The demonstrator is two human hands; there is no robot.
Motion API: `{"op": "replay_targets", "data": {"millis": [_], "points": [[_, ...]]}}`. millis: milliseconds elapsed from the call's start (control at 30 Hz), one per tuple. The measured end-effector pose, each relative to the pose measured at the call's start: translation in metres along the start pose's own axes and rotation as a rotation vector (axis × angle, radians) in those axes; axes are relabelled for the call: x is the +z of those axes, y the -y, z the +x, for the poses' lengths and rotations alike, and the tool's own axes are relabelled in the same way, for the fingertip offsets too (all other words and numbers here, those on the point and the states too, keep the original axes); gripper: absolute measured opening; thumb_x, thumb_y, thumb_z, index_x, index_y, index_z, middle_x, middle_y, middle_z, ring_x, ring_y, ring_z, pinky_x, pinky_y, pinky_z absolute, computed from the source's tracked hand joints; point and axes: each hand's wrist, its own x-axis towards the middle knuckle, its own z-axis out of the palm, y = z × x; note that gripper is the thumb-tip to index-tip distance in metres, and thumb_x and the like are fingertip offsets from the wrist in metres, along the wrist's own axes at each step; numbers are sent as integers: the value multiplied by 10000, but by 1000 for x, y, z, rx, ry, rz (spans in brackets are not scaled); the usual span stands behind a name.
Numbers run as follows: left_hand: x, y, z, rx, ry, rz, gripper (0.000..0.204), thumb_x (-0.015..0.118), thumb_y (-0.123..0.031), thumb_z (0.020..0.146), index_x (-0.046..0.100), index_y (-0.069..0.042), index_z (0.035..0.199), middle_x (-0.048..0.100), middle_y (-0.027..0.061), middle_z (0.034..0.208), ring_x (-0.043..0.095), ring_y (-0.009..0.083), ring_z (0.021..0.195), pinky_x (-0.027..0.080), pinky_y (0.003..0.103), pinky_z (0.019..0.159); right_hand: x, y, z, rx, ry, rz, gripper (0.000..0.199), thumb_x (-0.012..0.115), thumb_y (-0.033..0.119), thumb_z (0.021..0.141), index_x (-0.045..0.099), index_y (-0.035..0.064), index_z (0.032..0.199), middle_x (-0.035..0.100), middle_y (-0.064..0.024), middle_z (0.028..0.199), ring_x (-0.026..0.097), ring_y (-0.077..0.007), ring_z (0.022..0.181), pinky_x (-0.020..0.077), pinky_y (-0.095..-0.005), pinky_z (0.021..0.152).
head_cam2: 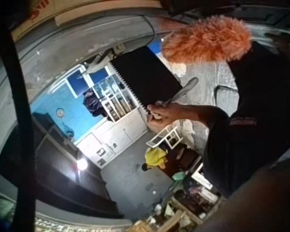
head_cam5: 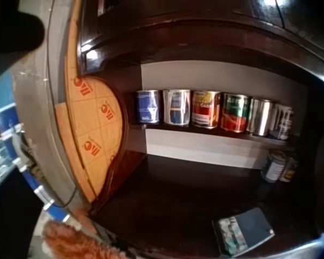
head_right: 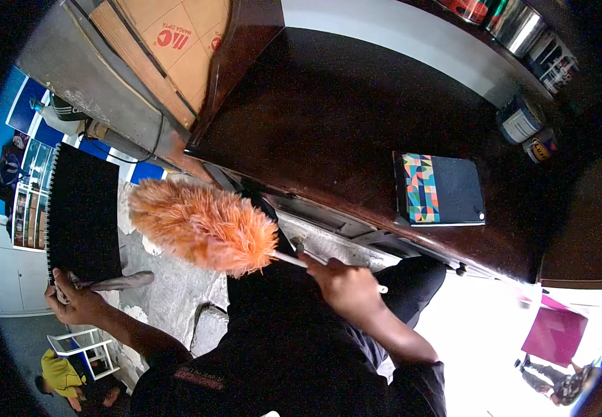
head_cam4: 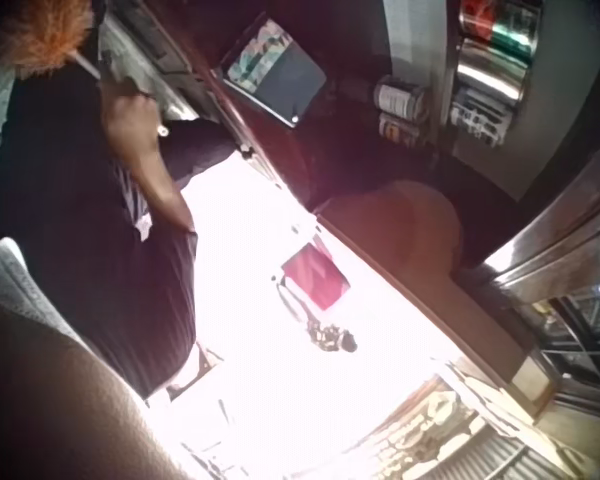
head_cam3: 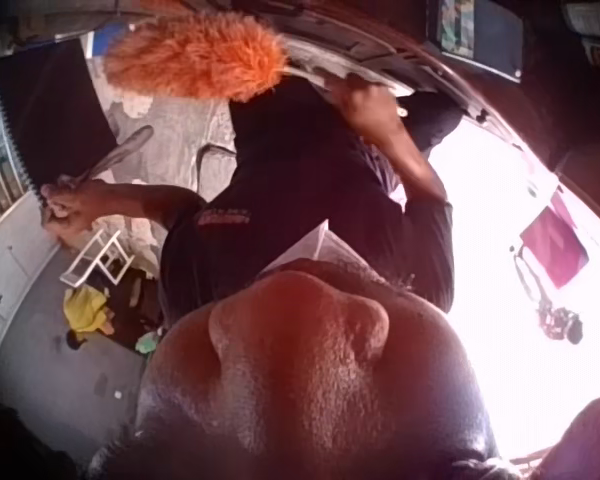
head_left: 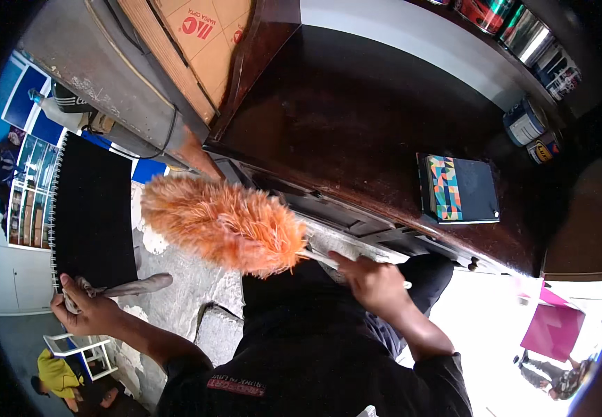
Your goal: Dusting and organizing paint cans and supplies on a storage shelf.
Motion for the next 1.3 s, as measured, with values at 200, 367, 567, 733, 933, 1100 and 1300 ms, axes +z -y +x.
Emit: {"op": "replay_targets", "data": {"millis": [200, 367, 567, 733, 933, 1100, 1300], "points": [[18, -8, -10, 99, -52, 38, 314, 787, -231, 858, 599, 15, 808, 600, 43, 719, 537, 96, 609, 454, 230, 528, -134, -26, -42, 481, -447, -266, 383, 579, 26, 900, 646, 131, 1262, 701, -168, 871, 675, -338, 727, 532, -424, 622], [24, -13, -21, 71, -20, -52, 324, 785, -260, 859, 613, 7, 797, 602, 36, 707, 539, 103, 605, 469, 257, 521, -155, -92, 10, 573, -463, -673, 477, 472, 29, 911, 569, 182, 1352, 669, -191, 856, 669, -377, 759, 538, -493, 660], [34, -44, -34, 10, 6, -234, 290, 774, -229, 869, 590, -18, 793, 579, 29, 703, 528, 101, 603, 470, 258, 519, -129, -65, 96, 350, -278, -512, 515, 469, 47, 902, 514, 181, 1397, 657, -173, 854, 672, -375, 718, 553, -469, 622], [59, -64, -37, -74, 61, -460, 241, 761, -169, 872, 573, -31, 812, 587, 46, 749, 549, 113, 648, 487, 255, 531, -125, -13, 46, 255, -203, -285, 397, 525, 90, 922, 619, 184, 1296, 671, -138, 742, 671, -332, 673, 541, -434, 598], [103, -93, -51, -191, 152, -680, 214, 759, -129, 865, 563, -48, 830, 605, 46, 808, 562, 118, 686, 511, 265, 564, -118, -56, -72, 125, -211, 212, 294, 658, 51, 871, 733, 154, 1137, 706, -139, 784, 677, -264, 645, 518, -341, 580], [187, -115, -91, -62, 303, -758, 242, 728, -138, 901, 530, -26, 819, 566, 19, 749, 530, 88, 653, 440, 241, 548, -51, -88, -139, 432, -63, 401, 282, 656, 49, 895, 723, 131, 1156, 695, -101, 739, 620, -156, 597, 500, -293, 591], [295, -135, -163, -62, 517, -638, 232, 675, -154, 928, 531, 11, 852, 573, 112, 743, 561, 211, 645, 462, 328, 617, 47, -123, -186, 670, -140, 574, 239, 653, 101, 933, 715, 109, 1163, 652, -31, 713, 530, -34, 692, 479, -246, 631]]}}
